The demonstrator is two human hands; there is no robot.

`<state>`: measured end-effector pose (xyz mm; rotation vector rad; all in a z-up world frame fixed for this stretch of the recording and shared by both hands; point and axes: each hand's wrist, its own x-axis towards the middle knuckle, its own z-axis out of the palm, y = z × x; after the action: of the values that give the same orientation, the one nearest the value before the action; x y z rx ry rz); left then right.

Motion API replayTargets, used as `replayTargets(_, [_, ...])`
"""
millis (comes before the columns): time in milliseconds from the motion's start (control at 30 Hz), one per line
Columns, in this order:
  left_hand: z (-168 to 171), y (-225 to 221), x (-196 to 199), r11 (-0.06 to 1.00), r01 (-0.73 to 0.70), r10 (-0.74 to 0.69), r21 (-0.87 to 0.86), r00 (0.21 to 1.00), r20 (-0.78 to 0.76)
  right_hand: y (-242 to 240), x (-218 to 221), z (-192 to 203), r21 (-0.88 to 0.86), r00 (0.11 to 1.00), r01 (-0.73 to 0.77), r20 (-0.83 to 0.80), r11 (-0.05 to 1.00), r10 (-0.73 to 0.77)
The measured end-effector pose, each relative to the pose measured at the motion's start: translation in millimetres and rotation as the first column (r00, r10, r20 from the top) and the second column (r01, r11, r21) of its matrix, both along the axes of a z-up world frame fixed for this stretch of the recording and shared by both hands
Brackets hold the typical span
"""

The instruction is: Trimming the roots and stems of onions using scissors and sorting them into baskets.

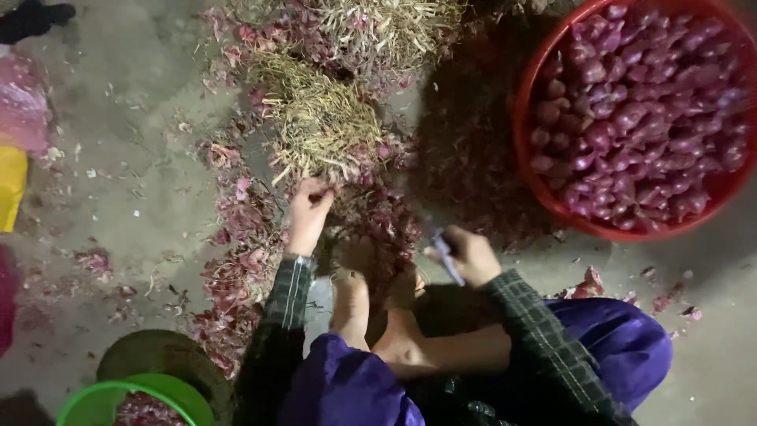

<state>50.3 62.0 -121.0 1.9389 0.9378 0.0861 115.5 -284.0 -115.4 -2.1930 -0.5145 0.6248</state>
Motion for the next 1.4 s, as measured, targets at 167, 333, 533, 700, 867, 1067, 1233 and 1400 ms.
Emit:
replayTargets(167, [20.8, 5.1, -26.3, 0.904, -0.203, 0.172, -0.377, 0.978, -0.115, 55.9, -5.4, 35.0, -0.107, 0.939, -0.255, -0.264, 0.961, 0.219])
replayTargets(333, [32.6, 4.0, -30.1, 0.877, -0.276, 0.281, -0.393, 0.959, -0.047, 81.3, -6.7, 34.4, -0.210, 0.908, -0.341, -0.326, 0.916, 0.263])
replayTargets(533, [20.0, 0.1, -42.4, 0.884, -0.316, 0.362, -0.343, 0.929, 0.076, 112.4, -10.1, 24.3, -0.227, 0.900, -0.388, -0.302, 0.893, 0.314])
replayTargets(700, [8.6, 3.6, -43.6, 0.935, -0.294, 0.310, -0.199, 0.949, 0.053, 123.6, -21.0, -13.6, -0.191, 0.916, -0.383, -0.208, 0.904, 0.344])
replayTargets(867, [29.3, 5.1, -44.1, 0.954, -0.248, 0.258, -0.165, 0.965, 0.039, 120.6, -24.4, -25.2, -0.196, 0.917, -0.387, -0.180, 0.901, 0.355])
replayTargets(1067, [64.5, -3.7, -49.8, 0.783, -0.247, 0.295, -0.570, 0.955, -0.009, 107.4, -31.4, -5.9, -0.043, 0.949, -0.261, -0.193, 0.964, 0.248])
replayTargets(1233, [16.9, 12.4, -70.7, 0.878, -0.196, 0.202, -0.436, 0.979, -0.034, 106.2, -36.2, 34.5, -0.111, 0.934, -0.303, -0.235, 0.947, 0.271])
replayTargets(1400, [13.5, 19.2, -73.4, 0.972, -0.118, 0.097, -0.205, 0.989, -0.107, 122.3, -35.6, 55.8, -0.174, 0.902, -0.369, -0.306, 0.913, 0.306])
